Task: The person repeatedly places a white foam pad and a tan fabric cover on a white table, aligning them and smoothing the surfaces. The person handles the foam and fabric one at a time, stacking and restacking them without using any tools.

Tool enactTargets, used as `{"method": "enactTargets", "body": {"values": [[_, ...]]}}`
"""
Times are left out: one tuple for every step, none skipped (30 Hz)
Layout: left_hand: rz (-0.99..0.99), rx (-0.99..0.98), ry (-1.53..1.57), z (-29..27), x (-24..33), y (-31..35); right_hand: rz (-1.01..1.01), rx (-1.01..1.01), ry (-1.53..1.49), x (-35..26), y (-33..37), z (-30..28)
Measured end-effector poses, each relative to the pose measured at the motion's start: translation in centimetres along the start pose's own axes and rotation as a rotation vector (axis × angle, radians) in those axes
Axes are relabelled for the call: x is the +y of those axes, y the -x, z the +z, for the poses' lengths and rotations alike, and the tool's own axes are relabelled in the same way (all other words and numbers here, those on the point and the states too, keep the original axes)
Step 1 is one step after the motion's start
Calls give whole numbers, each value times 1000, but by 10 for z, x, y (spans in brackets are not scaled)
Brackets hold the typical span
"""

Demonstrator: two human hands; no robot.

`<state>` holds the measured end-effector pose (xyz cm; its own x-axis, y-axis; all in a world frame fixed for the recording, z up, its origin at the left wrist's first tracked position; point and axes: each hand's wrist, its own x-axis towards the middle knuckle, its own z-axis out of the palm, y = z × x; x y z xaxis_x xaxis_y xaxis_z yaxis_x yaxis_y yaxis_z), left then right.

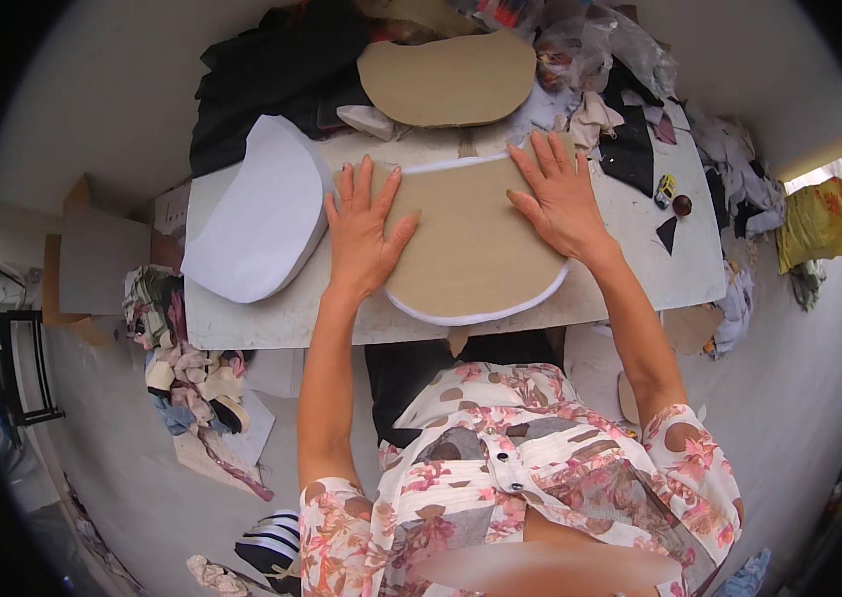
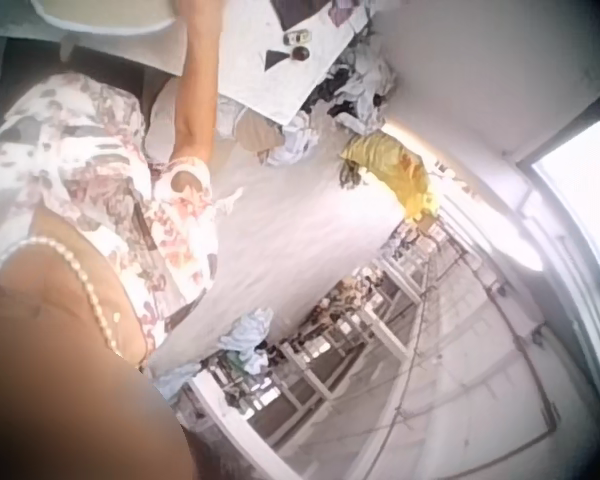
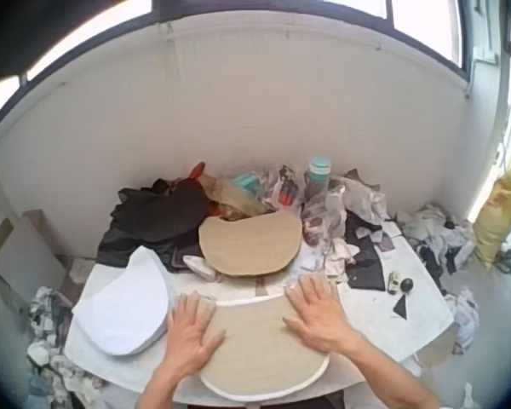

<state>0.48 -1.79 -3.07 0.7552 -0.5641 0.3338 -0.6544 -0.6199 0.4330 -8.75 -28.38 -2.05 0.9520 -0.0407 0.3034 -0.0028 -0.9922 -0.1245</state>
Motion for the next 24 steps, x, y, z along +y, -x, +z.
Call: {"method": "enactTargets", "body": {"values": [[0, 64, 72, 1, -1, 2, -6, 62, -11, -3, -5, -3], [0, 132, 143, 2, -3, 3, -16, 123, -24, -11, -14, -15], [-19, 207, 208, 1, -5, 8, -30, 183, -53, -21, -26, -27], [-39, 287, 271, -1, -5, 12, -101, 369, -152, -37, -43, -38], [-53, 359, 331, -3, -5, 17, -115, 316, -321, -58, -55, -42], [-51, 487, 318, -8, -3, 21, -128, 257, -493, -81, -67, -44], [-118, 543, 346, -14, -6, 29, -143, 190, -663, -107, -78, -42], [-178, 598, 375, -18, -11, 38, -219, 167, -753, -136, -91, -34], [-236, 653, 409, -22, -15, 45, -263, 60, -771, -162, -103, -22], [-324, 771, 471, -26, -19, 51, -324, 20, -773, -186, -115, -3], [-422, 843, 527, -31, -27, 60, -329, -93, -778, -210, -124, 10], [-516, 913, 585, -34, -40, 71, -351, -138, -767, -231, -130, 26], [-606, 985, 647, -39, -52, 80, -394, -136, -720, -250, -133, 45], [-622, 1058, 651, -46, -63, 90, -423, -79, -662, -270, -131, 63], [-645, 1077, 619, -53, -71, 99, -450, -21, -600, -285, -130, 77], [-669, 1094, 591, -60, -79, 108, -478, -36, -556, -292, -133, 87], [-704, 1109, 566, -63, -86, 118, -505, -60, -510, -299, -132, 92], [-680, 1144, 522, -66, -96, 123, -528, -83, -462, -303, -133, 97], [-685, 1150, 511, -68, -104, 126, -527, -101, -463, -304, -135, 101], [-695, 1157, 502, -71, -108, 127, -528, -125, -461, -304, -136, 102], [-704, 1162, 495, -74, -112, 126, -527, -148, -458, -303, -137, 103], [-719, 1125, 494, -73, -119, 125, -534, -149, -474, -301, -137, 104], [-736, 1085, 428, -74, -124, 120, -537, -167, -472, -300, -137, 103], [-750, 1042, 362, -74, -128, 116, -539, -185, -469, -299, -138, 103]]}}
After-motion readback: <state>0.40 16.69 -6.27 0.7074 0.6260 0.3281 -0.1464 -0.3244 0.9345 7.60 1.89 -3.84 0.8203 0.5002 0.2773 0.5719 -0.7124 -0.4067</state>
